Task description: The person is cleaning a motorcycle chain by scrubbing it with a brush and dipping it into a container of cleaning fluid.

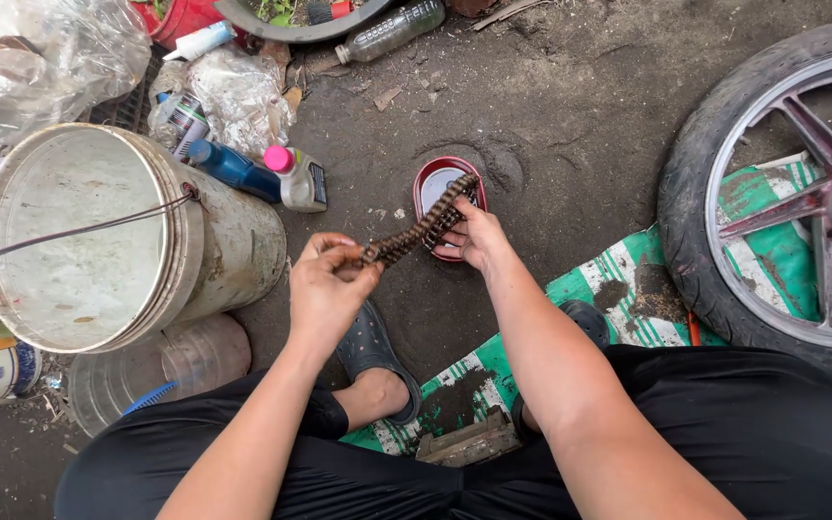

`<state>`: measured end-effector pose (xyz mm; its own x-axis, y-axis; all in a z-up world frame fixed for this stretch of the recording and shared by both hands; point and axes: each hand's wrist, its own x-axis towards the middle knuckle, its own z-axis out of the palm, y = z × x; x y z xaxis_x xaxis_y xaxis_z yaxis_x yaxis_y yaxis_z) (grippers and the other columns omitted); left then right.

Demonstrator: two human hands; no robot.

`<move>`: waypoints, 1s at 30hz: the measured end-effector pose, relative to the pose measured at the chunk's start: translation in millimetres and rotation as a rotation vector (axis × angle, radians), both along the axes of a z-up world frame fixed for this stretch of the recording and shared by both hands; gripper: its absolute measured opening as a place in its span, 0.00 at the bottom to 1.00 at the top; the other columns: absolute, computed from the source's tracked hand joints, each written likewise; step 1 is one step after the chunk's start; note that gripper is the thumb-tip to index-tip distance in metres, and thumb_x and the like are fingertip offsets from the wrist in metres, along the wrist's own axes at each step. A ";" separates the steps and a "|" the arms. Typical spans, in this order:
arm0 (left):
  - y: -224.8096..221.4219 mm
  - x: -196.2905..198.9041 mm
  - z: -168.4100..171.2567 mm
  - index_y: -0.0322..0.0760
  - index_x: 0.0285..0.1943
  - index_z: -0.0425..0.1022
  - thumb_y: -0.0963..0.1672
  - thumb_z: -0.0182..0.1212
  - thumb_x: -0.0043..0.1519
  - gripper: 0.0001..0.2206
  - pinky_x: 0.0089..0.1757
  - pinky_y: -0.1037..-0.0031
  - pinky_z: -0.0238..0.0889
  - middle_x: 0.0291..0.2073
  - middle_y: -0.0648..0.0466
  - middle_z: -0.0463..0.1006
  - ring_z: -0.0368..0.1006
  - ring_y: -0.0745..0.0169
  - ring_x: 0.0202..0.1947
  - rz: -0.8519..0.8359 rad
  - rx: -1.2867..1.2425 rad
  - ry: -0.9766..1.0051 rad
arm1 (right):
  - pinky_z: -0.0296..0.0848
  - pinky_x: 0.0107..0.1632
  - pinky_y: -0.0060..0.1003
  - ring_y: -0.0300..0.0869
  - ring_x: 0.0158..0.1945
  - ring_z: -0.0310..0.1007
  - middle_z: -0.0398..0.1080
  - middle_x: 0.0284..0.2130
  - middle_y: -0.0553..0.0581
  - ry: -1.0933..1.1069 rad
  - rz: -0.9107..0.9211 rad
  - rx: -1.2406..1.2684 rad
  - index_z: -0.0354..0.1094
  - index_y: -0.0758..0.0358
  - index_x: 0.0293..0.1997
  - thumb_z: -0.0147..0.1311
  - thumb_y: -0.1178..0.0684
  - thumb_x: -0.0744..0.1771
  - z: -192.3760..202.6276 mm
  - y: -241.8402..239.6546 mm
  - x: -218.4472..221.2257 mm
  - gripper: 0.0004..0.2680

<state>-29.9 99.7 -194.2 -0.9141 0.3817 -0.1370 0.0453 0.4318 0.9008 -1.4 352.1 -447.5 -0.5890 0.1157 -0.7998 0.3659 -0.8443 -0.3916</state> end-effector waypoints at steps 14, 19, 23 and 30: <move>-19.8 7.5 -15.0 0.22 0.42 0.88 0.37 0.77 0.51 0.11 0.40 0.70 0.86 0.47 0.39 0.79 0.87 0.49 0.35 0.071 -0.105 -0.041 | 0.53 0.66 0.93 0.82 0.69 0.65 0.69 0.60 0.70 0.154 -0.022 -0.159 0.66 0.64 0.60 0.55 0.53 0.63 9.2 1.5 -6.8 0.18; -20.2 11.8 -15.4 0.26 0.39 0.89 0.38 0.78 0.49 0.10 0.39 0.71 0.86 0.45 0.41 0.80 0.87 0.48 0.34 0.026 -0.135 0.019 | 0.43 0.69 0.93 0.86 0.77 0.48 0.54 0.73 0.75 0.260 -0.029 -0.166 0.52 0.56 0.76 0.59 0.40 0.64 -6.9 1.9 -1.8 0.31; -17.3 18.6 -2.3 0.33 0.37 0.91 0.41 0.80 0.48 0.10 0.37 0.70 0.83 0.44 0.47 0.82 0.86 0.53 0.32 -0.086 -0.258 0.075 | 0.47 0.66 0.96 0.85 0.72 0.61 0.63 0.67 0.74 0.230 -0.016 -0.040 0.54 0.52 0.80 0.72 0.37 0.68 -2.6 -14.9 -14.6 0.33; 4.4 -19.6 19.9 0.31 0.39 0.90 0.43 0.80 0.56 0.09 0.38 0.69 0.81 0.47 0.42 0.84 0.86 0.50 0.35 -0.192 -0.385 0.166 | 0.67 0.54 0.93 0.74 0.60 0.77 0.64 0.66 0.70 0.159 0.116 0.199 0.46 0.55 0.82 0.77 0.43 0.66 1.1 -16.7 -10.1 0.39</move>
<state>-49.5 104.2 -174.4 -0.8531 0.4967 -0.1597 0.2875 0.7029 0.6507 -11.6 335.4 -446.4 -0.7239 0.1855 -0.6645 0.3765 -0.7009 -0.6058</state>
